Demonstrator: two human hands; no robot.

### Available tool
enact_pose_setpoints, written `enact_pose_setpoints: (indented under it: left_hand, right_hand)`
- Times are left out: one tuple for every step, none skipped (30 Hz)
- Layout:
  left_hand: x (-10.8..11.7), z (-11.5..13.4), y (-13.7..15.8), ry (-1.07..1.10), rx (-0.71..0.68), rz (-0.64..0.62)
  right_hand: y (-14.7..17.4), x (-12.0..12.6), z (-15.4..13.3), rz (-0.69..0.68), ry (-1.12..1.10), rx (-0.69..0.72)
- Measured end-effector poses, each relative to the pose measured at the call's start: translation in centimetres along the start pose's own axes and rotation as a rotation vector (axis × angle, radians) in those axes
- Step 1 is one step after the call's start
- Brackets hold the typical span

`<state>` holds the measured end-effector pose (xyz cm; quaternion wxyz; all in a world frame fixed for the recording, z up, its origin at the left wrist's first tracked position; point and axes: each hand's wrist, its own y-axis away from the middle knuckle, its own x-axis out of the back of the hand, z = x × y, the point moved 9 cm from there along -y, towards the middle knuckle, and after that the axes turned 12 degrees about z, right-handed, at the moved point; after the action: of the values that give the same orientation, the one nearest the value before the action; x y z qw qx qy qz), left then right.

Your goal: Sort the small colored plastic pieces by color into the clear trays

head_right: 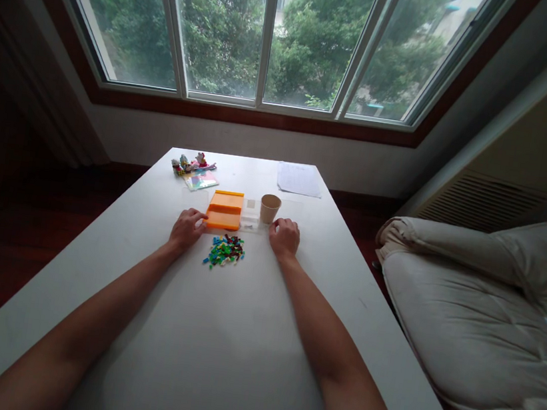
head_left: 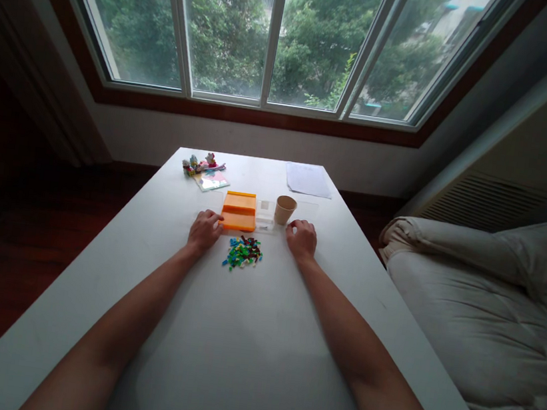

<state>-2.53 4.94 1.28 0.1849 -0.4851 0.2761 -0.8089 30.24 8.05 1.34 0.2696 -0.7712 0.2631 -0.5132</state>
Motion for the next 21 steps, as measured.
enact_pose_setpoints:
  left_hand:
    - [0.0, 0.0, 0.0, -0.004, 0.000, -0.002]
    - [0.0, 0.0, 0.0, -0.008, 0.000, -0.003]
    - [0.1, 0.1, 0.0, -0.011, -0.002, -0.003]
    - [0.1, 0.2, 0.0, -0.013, -0.004, -0.001]
    - [0.2, 0.2, 0.0, -0.014, -0.006, 0.004]
    - [0.3, 0.3, -0.1, -0.014, -0.008, 0.011]
    - [0.5, 0.5, -0.1, -0.015, -0.008, 0.020]
    - [0.7, 0.6, -0.1, -0.017, -0.008, 0.029]
    - [0.9, 0.7, -0.2, -0.018, -0.008, 0.039]
    - [1.2, 0.9, -0.2, -0.018, -0.012, 0.049]
    - [1.4, 1.1, -0.3, -0.014, -0.018, 0.058]
    - [1.6, 1.3, -0.3, -0.004, -0.028, 0.061]
    - [1.6, 1.6, -0.3, 0.011, -0.042, 0.052]
    - [1.4, 1.9, -0.3, 0.033, -0.060, 0.026]
    - [1.1, 2.2, -0.1, 0.059, -0.082, -0.017]
    - [0.6, 2.5, 0.1, 0.086, -0.107, -0.072]
    - [0.1, 2.8, 0.3, 0.111, -0.130, -0.131]
    - [-0.4, 3.0, 0.6, 0.132, -0.151, -0.185]
    - [-0.8, 3.2, 0.8, 0.148, -0.166, -0.227]
    - [-1.1, 3.3, 1.0, 0.160, -0.176, -0.257]
    - [-1.3, 3.3, 1.2, 0.169, -0.179, -0.277]
  right_hand:
    - [0.0, 0.0, -0.1, 0.001, -0.011, 0.002]
    - [0.0, 0.1, -0.1, -0.001, -0.022, 0.002]
    - [0.0, 0.1, -0.2, -0.003, -0.033, 0.002]
    - [0.0, 0.2, -0.2, -0.006, -0.043, 0.001]
    - [0.1, 0.2, -0.3, -0.008, -0.052, 0.000]
    - [0.1, 0.3, -0.4, -0.010, -0.062, -0.001]
    - [0.1, 0.5, -0.6, -0.014, -0.073, 0.001]
    - [0.1, 0.6, -0.8, -0.017, -0.087, 0.006]
    - [0.1, 0.8, -1.1, -0.022, -0.102, 0.015]
    - [0.1, 0.9, -1.5, -0.028, -0.120, 0.031]
    - [0.1, 1.0, -1.9, -0.037, -0.140, 0.053]
    - [0.2, 1.1, -2.5, -0.048, -0.163, 0.079]
    - [0.3, 1.2, -3.1, -0.063, -0.190, 0.111]
    - [0.5, 1.2, -3.7, -0.080, -0.218, 0.145]
    - [0.7, 1.2, -4.3, -0.099, -0.247, 0.179]
    - [1.0, 1.2, -4.8, -0.119, -0.275, 0.212]
    - [1.2, 1.1, -5.3, -0.140, -0.299, 0.242]
    - [1.5, 1.0, -5.7, -0.160, -0.318, 0.267]
    - [1.7, 0.9, -5.9, -0.178, -0.330, 0.286]
    - [1.9, 0.8, -6.1, -0.194, -0.338, 0.299]
    - [2.0, 0.7, -6.2, -0.207, -0.342, 0.309]
